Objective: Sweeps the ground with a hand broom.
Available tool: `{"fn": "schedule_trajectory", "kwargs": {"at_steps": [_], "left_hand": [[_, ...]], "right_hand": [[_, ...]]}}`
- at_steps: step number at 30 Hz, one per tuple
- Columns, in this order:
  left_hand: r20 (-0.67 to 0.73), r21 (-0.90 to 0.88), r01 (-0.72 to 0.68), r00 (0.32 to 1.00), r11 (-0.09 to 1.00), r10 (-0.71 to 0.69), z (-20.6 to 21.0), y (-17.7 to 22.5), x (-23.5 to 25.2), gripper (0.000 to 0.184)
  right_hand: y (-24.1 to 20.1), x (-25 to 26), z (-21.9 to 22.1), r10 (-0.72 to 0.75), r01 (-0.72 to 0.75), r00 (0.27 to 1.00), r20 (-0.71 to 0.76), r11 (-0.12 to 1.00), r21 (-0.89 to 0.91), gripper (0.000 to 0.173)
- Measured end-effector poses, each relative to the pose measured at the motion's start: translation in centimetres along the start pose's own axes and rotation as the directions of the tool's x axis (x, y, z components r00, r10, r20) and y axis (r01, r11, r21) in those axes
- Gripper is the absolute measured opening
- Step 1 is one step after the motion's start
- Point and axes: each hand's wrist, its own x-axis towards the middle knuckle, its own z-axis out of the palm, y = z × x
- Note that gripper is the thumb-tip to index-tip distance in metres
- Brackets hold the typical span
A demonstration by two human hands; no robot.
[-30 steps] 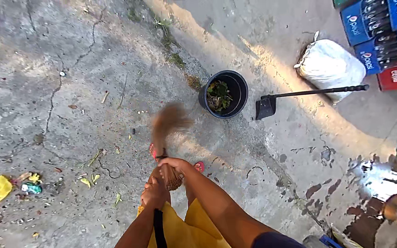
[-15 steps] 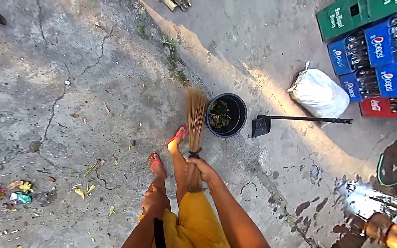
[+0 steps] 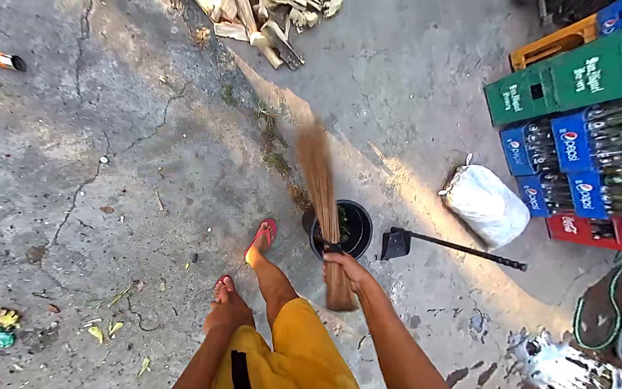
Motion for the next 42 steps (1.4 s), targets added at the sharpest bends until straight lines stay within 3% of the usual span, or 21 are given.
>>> {"fn": "schedule_trajectory", "kwargs": {"at_steps": [2,3,5,7,8,10,13,16,18,20,21,23,25,28,30,33,36,38,41,42], "left_hand": [[0.000,-0.045,-0.075,0.997,0.996,0.075,-2.6,0.3,-1.1,0.122],[-0.005,-0.045,-0.099,0.995,0.994,0.099,-3.8,0.9,-2.0,0.121],[-0.015,0.000,-0.120,0.993,0.993,0.120,-6.2,2.9,-3.8,0.117],[-0.004,0.047,-0.113,0.994,0.992,0.114,-8.1,4.9,-5.1,0.119],[0.001,0.051,-0.109,0.994,0.993,0.109,-8.8,5.5,-5.5,0.119],[0.007,0.088,-0.099,0.995,0.991,0.099,-9.7,5.8,-5.1,0.119],[0.035,0.130,-0.098,0.995,0.987,0.094,-10.4,5.9,-3.0,0.101],[0.031,0.146,-0.083,0.996,0.986,0.079,-12.1,6.6,-0.6,0.098],[-0.002,0.122,-0.037,0.999,0.992,0.038,-13.9,7.4,0.7,0.102],[-0.051,0.111,0.007,0.999,0.994,-0.001,-15.6,7.9,2.0,0.111],[-0.057,0.109,0.018,0.998,0.994,-0.011,-16.8,8.1,2.2,0.114],[-0.021,0.083,0.018,1.000,0.996,-0.016,-20.0,8.4,1.7,0.114],[-0.056,0.106,0.032,0.998,0.994,-0.026,-22.0,8.0,2.5,0.110],[-0.046,0.124,0.028,0.999,0.992,-0.022,-25.1,7.9,3.0,0.102],[-0.051,0.116,0.015,0.999,0.993,-0.009,-26.7,7.5,3.2,0.098],[-0.044,0.095,-0.001,0.999,0.996,0.005,-29.7,7.4,3.7,0.095],[-0.021,0.082,-0.012,1.000,0.997,0.014,-31.8,6.9,4.0,0.093],[-0.006,0.060,-0.025,1.000,0.998,0.026,-33.1,7.0,3.9,0.093],[0.026,0.039,-0.034,0.999,0.999,0.033,-34.7,7.4,3.9,0.092],[0.033,0.040,-0.033,0.999,0.999,0.031,-34.9,7.5,4.1,0.092]], "right_hand": [[-1.0,4.1,4.3,0.032,-0.018,0.994,-0.107,0.991,0.131,0.019],[-1.2,6.3,6.8,0.064,-0.058,0.997,-0.053,0.992,0.108,0.019],[-1.3,10.3,11.2,0.207,-0.176,0.964,0.168,0.967,-0.185,0.019],[-2.1,12.5,14.1,0.394,-0.201,0.863,0.317,0.843,-0.500,0.016],[-3.4,12.5,14.5,0.437,-0.180,0.821,0.367,0.808,-0.561,0.015],[-6.8,10.4,12.4,0.409,-0.130,0.799,0.442,0.834,-0.536,0.014],[-11.0,4.7,4.7,0.256,-0.072,0.871,0.419,0.911,-0.406,0.041],[-13.7,1.0,-2.4,0.106,-0.030,0.963,0.248,0.956,-0.291,0.059],[-15.5,1.3,-4.1,0.020,-0.007,0.998,0.063,0.978,-0.206,0.046],[-17.7,4.0,-0.9,-0.005,-0.004,0.990,-0.138,0.998,-0.063,0.014],[-18.7,6.3,2.1,0.007,-0.004,0.980,-0.197,1.000,0.013,0.014],[-19.3,11.5,9.6,0.061,-0.060,0.988,-0.143,0.998,0.012,0.018],[-17.8,15.5,18.3,0.228,-0.214,0.973,0.026,0.942,-0.259,0.021],[-17.2,17.7,28.9,0.517,-0.279,0.816,0.259,0.744,-0.607,0.017],[-18.9,16.2,30.3,0.519,-0.201,0.752,0.407,0.768,-0.608,0.016],[-23.4,11.2,27.0,0.400,-0.089,0.764,0.507,0.843,-0.530,0.048],[-25.7,5.8,22.8,0.217,-0.056,0.868,0.446,0.936,-0.347,0.073],[-27.1,5.2,21.3,0.094,-0.045,0.947,0.308,0.986,-0.162,0.071],[-30.9,9.0,26.6,-0.017,0.017,1.000,-0.016,0.999,0.040,0.017],[-32.2,11.4,30.2,-0.001,0.009,0.996,-0.093,0.996,0.087,0.013]]}}
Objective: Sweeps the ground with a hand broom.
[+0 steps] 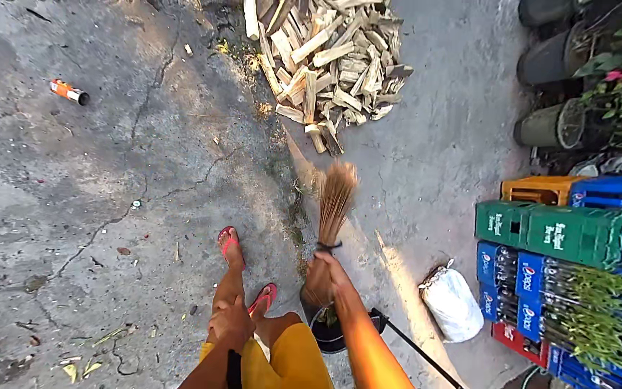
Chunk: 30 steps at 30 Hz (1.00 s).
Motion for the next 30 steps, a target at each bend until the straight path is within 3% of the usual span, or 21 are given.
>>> {"fn": "schedule_trajectory", "kwargs": {"at_steps": [1,3,5,7,8,10,12,15,17,19,20,22,24,25,27,30], "left_hand": [[-0.001,0.000,0.003,1.000,1.000,-0.003,-0.1,0.1,0.2,0.093],[-0.002,-0.006,0.015,1.000,1.000,-0.015,-0.3,0.3,0.8,0.095],[-0.010,-0.035,0.019,1.000,0.999,-0.020,-1.1,0.7,1.5,0.096],[-0.005,-0.078,0.022,1.000,0.997,-0.023,-2.4,0.3,1.6,0.092],[-0.002,-0.094,0.025,1.000,0.995,-0.025,-3.3,-0.1,1.5,0.091],[0.010,-0.115,0.016,1.000,0.993,-0.015,-4.6,-0.5,1.6,0.093],[0.025,-0.135,0.014,1.000,0.991,-0.011,-5.1,-0.5,1.9,0.092],[0.042,-0.126,0.012,0.999,0.992,-0.007,-5.6,0.0,2.5,0.099],[0.048,-0.122,0.014,0.999,0.992,-0.009,-5.5,0.6,2.7,0.102],[0.053,-0.132,0.024,0.998,0.991,-0.017,-6.0,1.2,3.0,0.101],[0.052,-0.135,0.033,0.998,0.990,-0.026,-6.4,1.5,3.3,0.100],[0.049,-0.155,0.057,0.998,0.986,-0.050,-7.4,1.9,3.9,0.101],[0.049,-0.175,0.074,0.997,0.982,-0.067,-9.0,2.7,4.5,0.103],[0.036,-0.190,0.083,0.996,0.978,-0.077,-10.4,3.1,4.9,0.105],[-0.006,-0.232,0.101,0.994,0.967,-0.105,-13.5,3.9,5.3,0.102],[-0.005,-0.316,0.096,0.995,0.944,-0.103,-19.0,4.5,4.3,0.099]], "right_hand": [[-0.3,2.2,3.8,0.030,-0.030,0.999,-0.017,0.999,-0.020,0.015],[1.4,6.3,10.6,0.192,-0.156,0.975,0.113,0.951,-0.268,0.014],[3.5,9.4,16.6,0.453,-0.203,0.833,0.318,0.784,-0.586,0.013],[4.0,10.3,20.8,0.618,-0.157,0.648,0.445,0.680,-0.716,0.013],[3.3,9.8,21.8,0.640,-0.117,0.587,0.496,0.673,-0.730,0.010],[0.7,7.0,21.0,0.615,-0.020,0.539,0.575,0.692,-0.721,0.013],[-1.0,2.2,17.1,0.531,0.006,0.598,0.601,0.747,-0.665,0.035],[-1.9,-4.4,8.6,0.310,-0.067,0.790,0.528,0.901,-0.428,0.061],[-2.1,-6.6,4.7,0.144,-0.083,0.909,0.392,0.982,-0.169,0.055],[-4.4,-5.7,5.4,-0.016,0.021,0.980,0.197,0.999,-0.025,0.026],[-6.3,-3.8,7.3,-0.075,0.073,0.991,0.107,0.997,0.021,0.020],[-9.5,1.9,12.9,-0.098,0.096,0.995,0.028,0.994,0.059,0.024],[-10.1,7.4,19.1,0.043,-0.031,0.989,0.140,0.996,-0.090,0.023],[-9.8,9.7,22.3,0.178,-0.121,0.956,0.232,0.963,-0.240,0.019],[-10.1,12.3,27.5,0.450,-0.205,0.824,0.345,0.803,-0.559,0.011],[-14.4,10.4,27.7,0.612,-0.032,0.668,0.425,0.593,-0.804,0.014]]}}
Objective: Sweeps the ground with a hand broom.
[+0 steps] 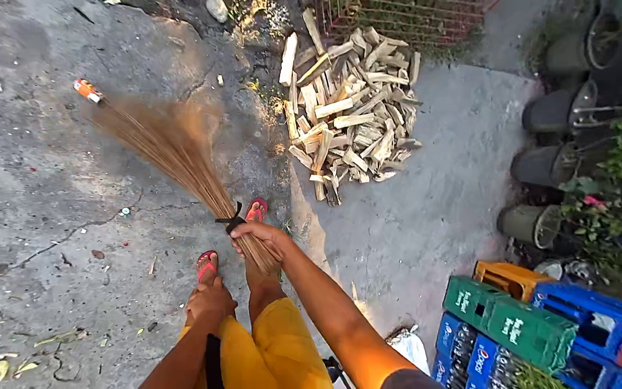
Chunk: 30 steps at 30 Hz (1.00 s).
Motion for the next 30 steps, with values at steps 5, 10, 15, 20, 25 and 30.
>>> {"fn": "schedule_trajectory", "kwargs": {"at_steps": [5,10,15,20,25,30], "left_hand": [[0.039,-0.255,-0.109,0.992,0.961,0.122,-8.5,0.2,-1.9,0.100],[0.039,-0.277,-0.119,0.990,0.953,0.135,-14.2,0.4,-5.7,0.120],[0.033,-0.285,-0.038,0.998,0.958,0.049,-15.7,2.3,-3.8,0.113],[0.022,-0.220,0.033,0.999,0.975,-0.029,-19.1,1.9,0.2,0.096],[0.025,-0.260,0.020,1.000,0.966,-0.014,-25.3,-0.3,1.0,0.088],[0.020,-0.263,0.002,1.000,0.965,0.003,-29.0,-0.9,2.6,0.080]], "right_hand": [[6.9,-16.4,2.1,-0.099,0.115,0.986,-0.134,0.986,0.117,0.057],[2.6,-15.8,4.9,-0.096,0.388,0.846,-0.524,0.785,0.483,0.023],[-12.6,-0.3,4.4,-0.018,0.060,0.984,-0.176,0.969,0.238,0.020],[-18.1,-3.2,-0.3,-0.008,-0.027,0.993,-0.117,0.955,-0.294,0.045],[-15.2,-6.4,0.3,-0.109,0.050,0.828,-0.550,0.991,-0.122,0.063],[-24.6,-2.0,-1.8,0.044,-0.308,0.808,-0.588,0.882,-0.358,0.045]]}}
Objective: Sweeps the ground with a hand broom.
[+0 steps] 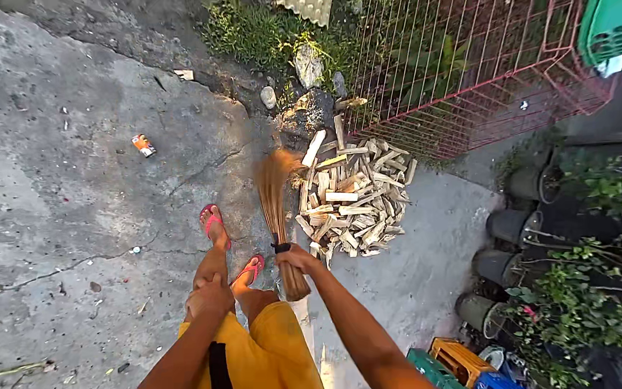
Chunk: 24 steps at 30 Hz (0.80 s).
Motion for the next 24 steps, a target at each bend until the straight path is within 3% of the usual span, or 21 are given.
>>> {"fn": "schedule_trajectory", "kwargs": {"at_steps": [2,5,7,10,12,13,16,18,21,24], "left_hand": [[0.014,0.005,-0.001,1.000,1.000,0.001,-1.4,-0.1,0.6,0.080],[0.040,0.017,-0.006,0.999,1.000,0.005,-2.1,-0.4,0.8,0.078],[0.035,0.028,-0.002,0.999,1.000,0.001,-2.4,-0.2,1.1,0.078],[0.029,0.037,0.011,0.999,0.999,-0.012,-2.8,-0.2,1.9,0.078],[0.029,0.027,0.012,1.000,1.000,-0.013,-3.0,0.0,2.3,0.080],[0.028,0.026,0.011,1.000,1.000,-0.012,-3.4,-0.1,2.4,0.081],[0.020,0.015,0.008,1.000,1.000,-0.009,-4.4,0.4,2.6,0.084],[0.036,0.006,0.014,0.999,1.000,-0.014,-4.3,0.8,2.6,0.084],[0.047,0.002,0.032,0.998,0.999,-0.032,-4.1,1.6,2.3,0.088],[0.035,0.011,0.060,0.998,0.998,-0.060,-3.8,2.5,2.6,0.089]], "right_hand": [[0.4,-2.9,-2.9,-0.023,0.024,1.000,0.010,0.996,-0.091,0.064],[3.8,-6.2,-4.8,-0.091,0.089,0.987,-0.130,0.996,-0.023,0.082],[2.3,-5.7,-3.6,-0.101,0.141,0.957,-0.271,0.981,0.131,0.079],[-6.7,-0.6,-2.1,-0.052,0.147,0.922,-0.385,0.964,0.222,0.053],[-12.1,1.9,-3.4,-0.047,0.067,0.929,-0.366,0.997,0.043,0.047],[-12.9,2.2,-4.4,-0.065,0.031,0.939,-0.337,0.994,-0.106,0.055],[-10.2,-1.0,-7.6,-0.187,0.020,0.929,-0.318,0.886,-0.463,0.079],[-7.7,-3.5,-9.2,-0.229,-0.013,0.907,-0.355,0.825,-0.565,0.083],[-8.6,-3.6,-9.3,-0.190,-0.017,0.857,-0.478,0.919,-0.394,0.075],[-16.1,-0.5,-8.4,-0.076,0.080,0.890,-0.449,0.997,-0.011,0.048]]}}
